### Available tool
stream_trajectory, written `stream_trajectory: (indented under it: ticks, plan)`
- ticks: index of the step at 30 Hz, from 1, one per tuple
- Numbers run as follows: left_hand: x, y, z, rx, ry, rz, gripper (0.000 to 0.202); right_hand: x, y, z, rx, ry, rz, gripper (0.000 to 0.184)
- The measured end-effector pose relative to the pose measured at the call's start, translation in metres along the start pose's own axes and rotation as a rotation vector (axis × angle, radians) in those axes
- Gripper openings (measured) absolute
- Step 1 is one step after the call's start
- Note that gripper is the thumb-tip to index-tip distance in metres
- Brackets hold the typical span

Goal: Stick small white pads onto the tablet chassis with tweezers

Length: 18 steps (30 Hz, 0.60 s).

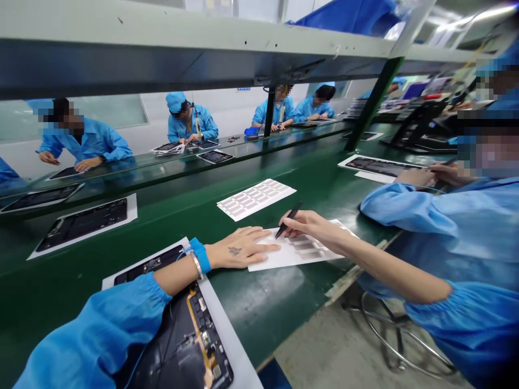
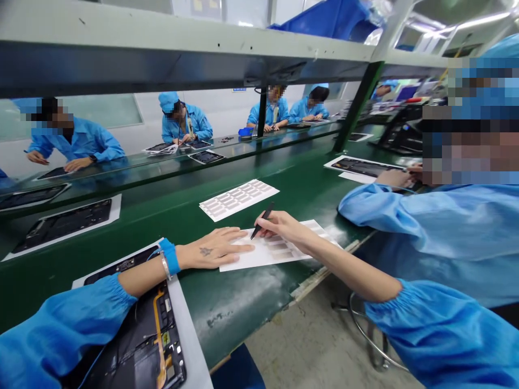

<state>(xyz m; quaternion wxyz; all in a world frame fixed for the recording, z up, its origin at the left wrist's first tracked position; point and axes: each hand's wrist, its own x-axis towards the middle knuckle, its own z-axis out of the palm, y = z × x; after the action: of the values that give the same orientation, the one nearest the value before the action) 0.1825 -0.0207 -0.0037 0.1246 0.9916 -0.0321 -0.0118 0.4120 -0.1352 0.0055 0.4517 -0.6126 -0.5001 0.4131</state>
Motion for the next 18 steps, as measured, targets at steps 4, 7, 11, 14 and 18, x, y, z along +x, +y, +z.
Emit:
stream_trajectory:
  ticks: [4,7,11,14,18]
  plan:
    - [0.003,-0.003,0.007,0.021,0.018,0.004,0.050,0.002,-0.005,0.000,-0.041,-0.018,0.054,0.056]
    - [0.005,-0.006,0.012,0.014,0.050,0.013,0.048,0.003,-0.010,0.002,-0.060,-0.037,0.085,0.056]
    - [0.006,-0.005,0.013,-0.005,0.071,0.018,0.047,0.004,-0.016,-0.001,-0.060,-0.030,0.109,0.055]
    - [0.006,-0.004,0.012,-0.002,0.059,0.009,0.047,0.005,-0.017,-0.004,-0.059,-0.032,0.133,0.054]
    - [0.006,-0.003,0.011,-0.009,0.073,0.007,0.046,0.005,-0.020,-0.001,-0.096,-0.062,0.139,0.054]
